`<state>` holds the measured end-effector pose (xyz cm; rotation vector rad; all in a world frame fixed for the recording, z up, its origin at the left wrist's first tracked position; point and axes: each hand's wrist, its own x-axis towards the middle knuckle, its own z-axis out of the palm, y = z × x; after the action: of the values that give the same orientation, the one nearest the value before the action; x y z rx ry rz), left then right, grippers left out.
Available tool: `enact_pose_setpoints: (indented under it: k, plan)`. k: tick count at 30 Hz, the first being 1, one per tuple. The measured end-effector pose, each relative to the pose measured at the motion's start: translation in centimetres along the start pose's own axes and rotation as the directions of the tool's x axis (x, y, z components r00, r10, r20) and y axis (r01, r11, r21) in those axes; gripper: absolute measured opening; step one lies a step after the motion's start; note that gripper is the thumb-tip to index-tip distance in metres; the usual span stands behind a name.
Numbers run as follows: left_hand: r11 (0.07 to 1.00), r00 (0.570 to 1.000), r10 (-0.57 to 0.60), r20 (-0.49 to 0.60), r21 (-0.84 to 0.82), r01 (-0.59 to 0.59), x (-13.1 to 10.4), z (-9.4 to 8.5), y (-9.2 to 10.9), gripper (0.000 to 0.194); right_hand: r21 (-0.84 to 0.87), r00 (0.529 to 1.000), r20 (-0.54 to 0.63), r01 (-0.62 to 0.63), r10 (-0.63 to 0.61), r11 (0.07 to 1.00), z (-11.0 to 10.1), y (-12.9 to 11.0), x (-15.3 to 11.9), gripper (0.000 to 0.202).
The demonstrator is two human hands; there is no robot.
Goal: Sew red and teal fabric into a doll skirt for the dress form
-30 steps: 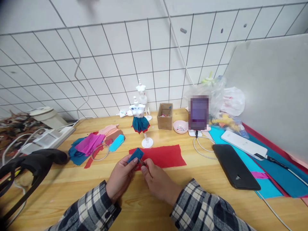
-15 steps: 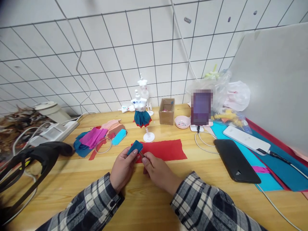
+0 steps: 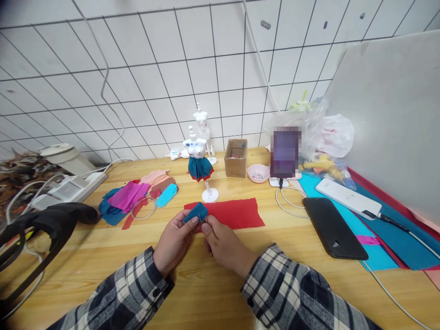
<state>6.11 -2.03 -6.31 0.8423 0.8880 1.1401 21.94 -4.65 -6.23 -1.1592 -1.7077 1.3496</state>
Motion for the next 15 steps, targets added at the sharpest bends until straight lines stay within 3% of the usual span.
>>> enact_pose_setpoints:
  k: [15]
  plan:
    - [0.994,0.994,-0.092,0.051,-0.057,0.094,-0.10,0.33,0.66,0.028,-0.001,1.000,-0.024,0.014,-0.014,1.000,-0.06,-0.11,-0.09,0.036]
